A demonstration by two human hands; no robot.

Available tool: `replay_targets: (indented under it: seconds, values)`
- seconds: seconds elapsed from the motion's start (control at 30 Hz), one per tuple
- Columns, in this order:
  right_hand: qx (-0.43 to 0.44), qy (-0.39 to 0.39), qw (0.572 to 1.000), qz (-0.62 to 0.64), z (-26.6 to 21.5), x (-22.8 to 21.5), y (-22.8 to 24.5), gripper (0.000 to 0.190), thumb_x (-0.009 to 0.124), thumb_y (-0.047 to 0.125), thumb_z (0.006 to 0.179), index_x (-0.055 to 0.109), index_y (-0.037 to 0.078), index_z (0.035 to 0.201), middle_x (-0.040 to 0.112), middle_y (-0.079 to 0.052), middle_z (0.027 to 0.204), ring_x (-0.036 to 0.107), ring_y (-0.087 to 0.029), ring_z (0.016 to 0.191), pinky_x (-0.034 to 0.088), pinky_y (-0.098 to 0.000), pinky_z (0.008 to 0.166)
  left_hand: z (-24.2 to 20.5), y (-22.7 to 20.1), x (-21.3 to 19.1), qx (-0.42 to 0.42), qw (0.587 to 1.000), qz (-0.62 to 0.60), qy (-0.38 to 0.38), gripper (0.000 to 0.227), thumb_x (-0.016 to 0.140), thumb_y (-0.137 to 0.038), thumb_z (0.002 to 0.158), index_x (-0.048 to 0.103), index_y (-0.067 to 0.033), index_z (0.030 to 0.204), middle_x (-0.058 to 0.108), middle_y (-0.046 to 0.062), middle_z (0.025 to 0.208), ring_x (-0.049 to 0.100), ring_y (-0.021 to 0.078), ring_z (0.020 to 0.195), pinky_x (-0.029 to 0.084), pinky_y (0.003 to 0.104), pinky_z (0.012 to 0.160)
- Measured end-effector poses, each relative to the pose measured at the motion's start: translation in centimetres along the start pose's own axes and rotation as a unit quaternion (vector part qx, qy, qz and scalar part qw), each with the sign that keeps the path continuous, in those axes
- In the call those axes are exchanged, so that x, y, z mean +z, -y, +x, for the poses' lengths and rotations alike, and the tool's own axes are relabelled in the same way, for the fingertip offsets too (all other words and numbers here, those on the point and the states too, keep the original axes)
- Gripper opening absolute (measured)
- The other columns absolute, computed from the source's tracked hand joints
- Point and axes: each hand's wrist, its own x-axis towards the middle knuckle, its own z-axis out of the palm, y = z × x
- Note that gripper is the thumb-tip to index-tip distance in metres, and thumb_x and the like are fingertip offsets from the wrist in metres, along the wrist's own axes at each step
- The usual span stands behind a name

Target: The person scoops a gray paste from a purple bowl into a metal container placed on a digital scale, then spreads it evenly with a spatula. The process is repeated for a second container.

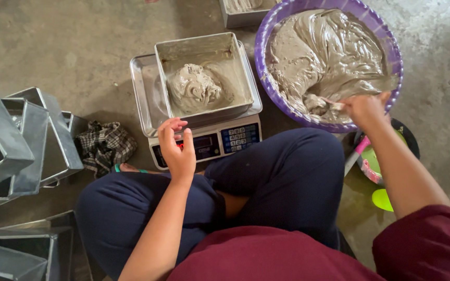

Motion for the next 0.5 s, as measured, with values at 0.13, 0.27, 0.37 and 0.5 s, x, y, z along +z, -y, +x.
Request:
replay_targets:
  seconds: [0.13, 0.27, 0.37, 0.5]
  values:
    - [0.033, 0.021, 0.984, 0.174, -2.0, -0.4, 1.4, 0.030, 0.070, 0.048, 0.096, 0.080, 0.027, 0.116, 0.077, -0.012, 0.093, 0.072, -0.033, 0.089, 0.050, -0.0502, 0.089, 0.0, -0.1, 0.2, 0.002, 1.000, -0.015, -0.005, 0.017, 0.066, -0.001, 0.095, 0.064, -0.0089, 0.109, 0.059, 0.005, 0.128, 0.060, 0.0181, 0.106, 0.048, 0.031, 0.089]
    - [0.102, 0.029, 0.903, 0.416, -0.8, 0.3, 5.0, 0.026, 0.073, 0.031, 0.096, 0.079, 0.013, 0.112, 0.072, -0.008, 0.078, 0.062, -0.020, 0.069, 0.049, -0.0357, 0.061, 0.0, -0.1, 0.1, -0.003, 1.000, -0.018, -0.009, 0.017, 0.066, 0.000, 0.094, 0.065, -0.0093, 0.109, 0.061, 0.005, 0.129, 0.061, 0.0181, 0.105, 0.049, 0.031, 0.088]
    - [0.152, 0.069, 0.792, 0.588, 2.5, 1.0, 8.3, 0.029, 0.073, 0.028, 0.099, 0.080, 0.003, 0.110, 0.061, 0.000, 0.074, 0.047, -0.011, 0.063, 0.034, -0.0296, 0.054, -0.1, -0.2, -0.2, 0.005, 1.000, -0.013, -0.016, 0.018, 0.065, -0.001, 0.094, 0.065, -0.0095, 0.109, 0.060, 0.005, 0.129, 0.061, 0.0182, 0.105, 0.049, 0.032, 0.088]
    - [0.127, -0.018, 0.684, 0.718, 5.5, -2.0, 12.2, 0.027, 0.067, 0.018, 0.104, 0.072, 0.000, 0.124, 0.067, -0.003, 0.082, 0.055, -0.010, 0.064, 0.043, -0.0254, 0.056, -0.2, 0.0, -0.8, 0.003, 1.000, -0.012, -0.024, 0.018, 0.065, 0.000, 0.093, 0.065, -0.0093, 0.108, 0.060, 0.006, 0.126, 0.061, 0.0186, 0.105, 0.049, 0.032, 0.088]
